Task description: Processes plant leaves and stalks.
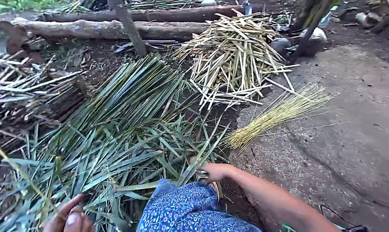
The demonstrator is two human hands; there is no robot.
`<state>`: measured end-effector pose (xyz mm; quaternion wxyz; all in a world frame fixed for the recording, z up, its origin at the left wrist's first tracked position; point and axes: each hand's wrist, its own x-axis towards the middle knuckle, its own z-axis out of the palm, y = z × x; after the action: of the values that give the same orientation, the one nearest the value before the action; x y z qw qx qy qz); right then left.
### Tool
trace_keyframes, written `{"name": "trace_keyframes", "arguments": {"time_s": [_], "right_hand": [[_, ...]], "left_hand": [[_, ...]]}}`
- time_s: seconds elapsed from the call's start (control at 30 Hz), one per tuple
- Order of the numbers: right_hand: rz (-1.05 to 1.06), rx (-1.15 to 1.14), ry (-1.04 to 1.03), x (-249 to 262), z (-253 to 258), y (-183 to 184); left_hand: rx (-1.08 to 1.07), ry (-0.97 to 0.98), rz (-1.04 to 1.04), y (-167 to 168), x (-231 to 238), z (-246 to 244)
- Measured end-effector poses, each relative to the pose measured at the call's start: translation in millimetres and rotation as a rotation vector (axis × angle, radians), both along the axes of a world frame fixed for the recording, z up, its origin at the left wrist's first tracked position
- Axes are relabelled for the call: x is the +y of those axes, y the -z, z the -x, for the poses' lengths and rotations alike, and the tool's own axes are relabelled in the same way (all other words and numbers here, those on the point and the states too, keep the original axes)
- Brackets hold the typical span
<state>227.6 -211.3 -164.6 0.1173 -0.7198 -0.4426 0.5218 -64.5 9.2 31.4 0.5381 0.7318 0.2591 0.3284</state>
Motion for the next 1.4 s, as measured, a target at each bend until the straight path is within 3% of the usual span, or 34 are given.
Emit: {"name": "trace_keyframes", "arguments": {"time_s": [0.1,0.23,0.43,0.57,0.83,0.93,1.1,1.23,1.3,1.4], "right_hand": [[0.081,-0.036,-0.130,-27,-2,-55],[0.193,-0.324,-0.322,7,6,-120],[-0.083,-0.523,-0.432,65,25,-205],[-0.252,-0.644,-0.444,86,40,-233],[-0.320,-0.587,-0.535,110,69,-260],[-0.340,-0.570,-0.542,115,70,-262],[-0.452,-0.409,-0.333,123,42,-246],[-0.748,-0.098,0.088,121,2,-224],[-0.833,0.112,0.272,120,-15,-216],[-0.845,0.350,0.370,116,-30,-214]], "left_hand": [[0.069,-0.003,0.025,7,0,-11],[0.053,-0.005,-0.002,10,-15,-30],[-0.014,-0.054,0.001,5,-29,-33],[-0.030,-0.003,-0.067,7,-39,-36],[-0.031,0.011,-0.739,17,-46,-49],[0.016,-0.013,-0.861,15,-40,-47],[-0.066,-0.054,-0.605,-1,-12,-24],[0.304,-0.329,-0.602,-10,49,27],[0.486,-0.515,-0.485,-9,78,54],[0.688,-0.736,-0.295,1,113,91]]}}
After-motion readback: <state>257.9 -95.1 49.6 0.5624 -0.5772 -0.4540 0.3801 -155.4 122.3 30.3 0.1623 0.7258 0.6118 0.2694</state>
